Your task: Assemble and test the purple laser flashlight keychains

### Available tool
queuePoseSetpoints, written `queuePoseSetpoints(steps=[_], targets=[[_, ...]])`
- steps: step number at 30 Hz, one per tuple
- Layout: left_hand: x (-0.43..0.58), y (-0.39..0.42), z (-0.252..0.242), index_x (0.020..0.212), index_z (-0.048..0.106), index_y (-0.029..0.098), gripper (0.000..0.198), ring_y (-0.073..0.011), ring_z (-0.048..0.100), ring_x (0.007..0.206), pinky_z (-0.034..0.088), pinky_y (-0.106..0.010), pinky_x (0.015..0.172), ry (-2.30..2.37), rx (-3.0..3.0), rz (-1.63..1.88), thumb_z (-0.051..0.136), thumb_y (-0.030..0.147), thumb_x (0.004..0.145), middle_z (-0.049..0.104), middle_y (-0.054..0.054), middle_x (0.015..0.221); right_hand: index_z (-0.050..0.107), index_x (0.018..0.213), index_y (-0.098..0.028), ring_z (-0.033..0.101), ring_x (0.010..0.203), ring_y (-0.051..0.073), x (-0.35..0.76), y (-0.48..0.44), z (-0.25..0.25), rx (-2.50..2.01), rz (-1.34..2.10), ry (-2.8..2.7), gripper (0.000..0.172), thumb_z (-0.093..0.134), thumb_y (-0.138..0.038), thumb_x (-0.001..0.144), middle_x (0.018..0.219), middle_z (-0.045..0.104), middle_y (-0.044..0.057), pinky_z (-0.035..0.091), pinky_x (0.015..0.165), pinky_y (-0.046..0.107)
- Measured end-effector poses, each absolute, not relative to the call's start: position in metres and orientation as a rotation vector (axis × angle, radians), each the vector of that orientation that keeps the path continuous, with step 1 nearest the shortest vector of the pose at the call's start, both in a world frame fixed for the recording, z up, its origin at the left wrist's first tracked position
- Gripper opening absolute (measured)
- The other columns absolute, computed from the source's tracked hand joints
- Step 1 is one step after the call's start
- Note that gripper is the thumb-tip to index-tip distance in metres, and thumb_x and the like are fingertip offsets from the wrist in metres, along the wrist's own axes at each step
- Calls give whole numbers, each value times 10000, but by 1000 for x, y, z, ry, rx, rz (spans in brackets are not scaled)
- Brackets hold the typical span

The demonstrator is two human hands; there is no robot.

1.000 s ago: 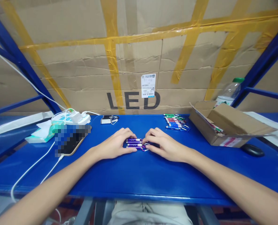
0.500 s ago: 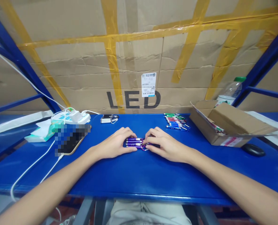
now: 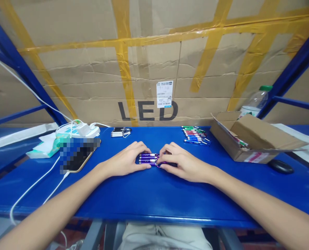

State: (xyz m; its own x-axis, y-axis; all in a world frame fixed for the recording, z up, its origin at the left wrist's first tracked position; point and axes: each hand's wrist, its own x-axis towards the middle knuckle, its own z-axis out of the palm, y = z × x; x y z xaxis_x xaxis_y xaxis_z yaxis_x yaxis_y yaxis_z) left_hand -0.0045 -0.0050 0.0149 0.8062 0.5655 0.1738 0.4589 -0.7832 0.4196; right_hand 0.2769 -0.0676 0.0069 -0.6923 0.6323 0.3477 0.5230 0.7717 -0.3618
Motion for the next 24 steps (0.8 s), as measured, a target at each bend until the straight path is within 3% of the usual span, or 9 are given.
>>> queuePoseSetpoints(steps=[9,13,24], targets=[[-5,-6,14,1314,664,271,380,-290,609,1184,498,-448,1052,766,2633,433,724,459,990,678,-79,1254,714,1166,-242,591,1087,275,278,-62,4,-1024,178,-2396,201,535,-312,1108,1142,674,101,484,1001,465],[-5,-5,13,1305,660,266,382,-291,602,1191,495,-449,1055,787,2630,431,722,470,989,672,-79,1263,686,1080,-224,598,1043,277,284,-53,0,-1178,75,-2291,166,529,-278,1096,1120,672,102,479,962,454],[-6,-4,11,1320,656,260,402,-289,601,1186,490,-447,1054,767,2611,441,691,518,1014,668,-93,1278,667,1012,-223,605,1012,272,284,-48,-5,-1323,132,-2247,148,538,-256,1077,1080,695,83,473,937,442]])
